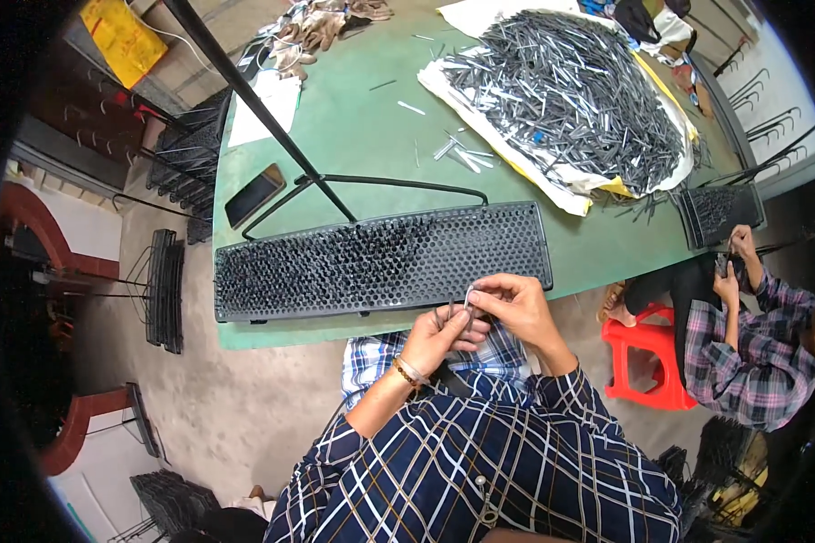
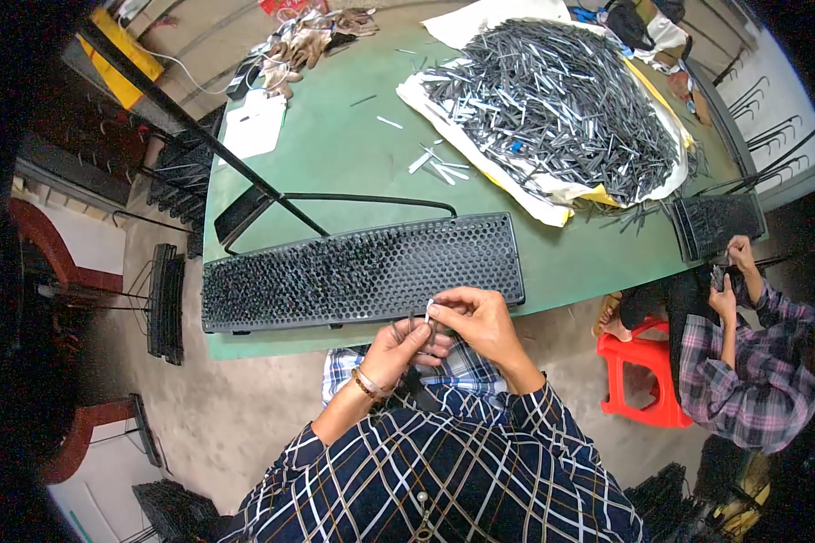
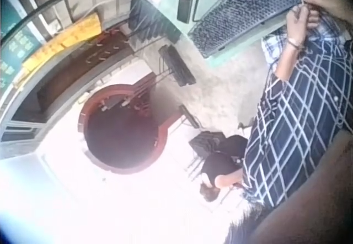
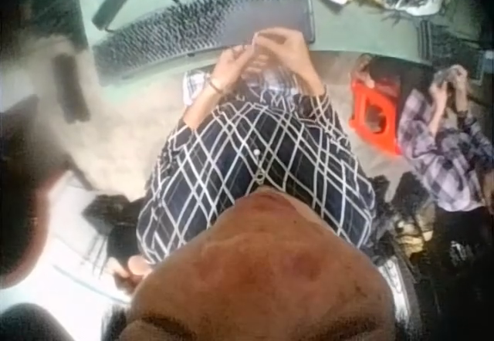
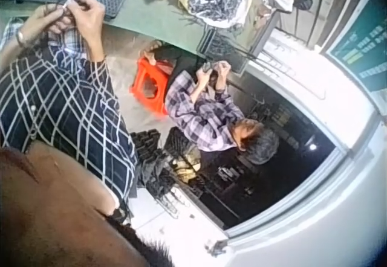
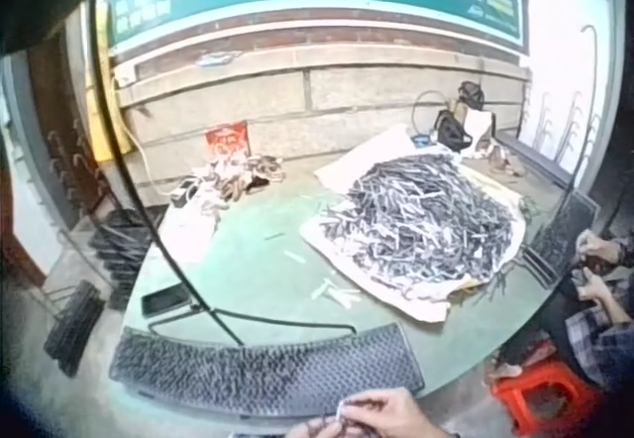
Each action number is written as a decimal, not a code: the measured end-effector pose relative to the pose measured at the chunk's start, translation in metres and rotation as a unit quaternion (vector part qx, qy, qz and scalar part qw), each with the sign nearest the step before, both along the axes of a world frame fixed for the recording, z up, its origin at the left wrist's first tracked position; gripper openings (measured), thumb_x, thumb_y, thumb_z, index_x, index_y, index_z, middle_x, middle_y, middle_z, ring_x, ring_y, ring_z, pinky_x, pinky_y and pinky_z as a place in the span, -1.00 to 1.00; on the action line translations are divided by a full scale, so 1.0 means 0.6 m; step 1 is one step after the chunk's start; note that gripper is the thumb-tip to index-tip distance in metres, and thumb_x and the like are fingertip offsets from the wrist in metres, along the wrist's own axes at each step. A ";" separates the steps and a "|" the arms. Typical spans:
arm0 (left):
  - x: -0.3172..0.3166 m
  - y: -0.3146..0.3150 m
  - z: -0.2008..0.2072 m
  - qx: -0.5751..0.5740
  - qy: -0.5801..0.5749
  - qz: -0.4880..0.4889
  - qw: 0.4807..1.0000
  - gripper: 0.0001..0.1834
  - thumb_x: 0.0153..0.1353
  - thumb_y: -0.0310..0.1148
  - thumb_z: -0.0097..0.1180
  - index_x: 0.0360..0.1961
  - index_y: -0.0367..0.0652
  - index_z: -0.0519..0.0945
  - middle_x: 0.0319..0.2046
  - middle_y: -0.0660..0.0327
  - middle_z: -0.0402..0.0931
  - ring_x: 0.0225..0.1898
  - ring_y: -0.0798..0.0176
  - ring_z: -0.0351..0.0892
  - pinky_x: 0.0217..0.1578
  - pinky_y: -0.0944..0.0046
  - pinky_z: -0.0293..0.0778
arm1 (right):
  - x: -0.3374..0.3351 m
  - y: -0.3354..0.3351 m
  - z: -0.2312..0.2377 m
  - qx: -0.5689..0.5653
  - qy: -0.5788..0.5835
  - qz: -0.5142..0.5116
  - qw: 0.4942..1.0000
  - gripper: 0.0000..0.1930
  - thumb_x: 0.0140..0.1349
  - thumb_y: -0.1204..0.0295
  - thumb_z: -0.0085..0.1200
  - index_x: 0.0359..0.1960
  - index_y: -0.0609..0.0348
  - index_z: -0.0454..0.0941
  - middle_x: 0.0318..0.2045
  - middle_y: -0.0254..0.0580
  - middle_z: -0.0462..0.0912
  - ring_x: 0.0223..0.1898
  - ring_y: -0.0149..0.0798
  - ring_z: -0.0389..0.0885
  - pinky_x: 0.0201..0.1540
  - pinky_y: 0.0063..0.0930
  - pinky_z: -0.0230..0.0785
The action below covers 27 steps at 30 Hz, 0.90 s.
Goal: Inserting small metal rods into a black plastic grid template.
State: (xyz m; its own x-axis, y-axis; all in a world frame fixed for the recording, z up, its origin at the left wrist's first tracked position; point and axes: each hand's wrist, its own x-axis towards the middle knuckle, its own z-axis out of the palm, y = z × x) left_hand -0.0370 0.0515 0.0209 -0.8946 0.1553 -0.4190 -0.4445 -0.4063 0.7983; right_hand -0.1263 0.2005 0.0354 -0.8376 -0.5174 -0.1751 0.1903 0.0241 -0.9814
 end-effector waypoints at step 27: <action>0.001 -0.025 -0.016 0.183 -0.095 0.052 0.977 -0.71 0.31 -0.37 -0.18 -0.02 -0.30 0.35 -0.26 0.09 0.47 -0.25 0.23 0.53 -0.20 0.28 0.51 | -0.147 -0.117 -0.018 0.042 0.301 0.003 0.953 -0.83 0.08 0.44 0.18 -0.32 0.25 0.58 -0.39 -0.20 0.64 -0.40 -0.41 0.59 -0.33 -0.58 0.43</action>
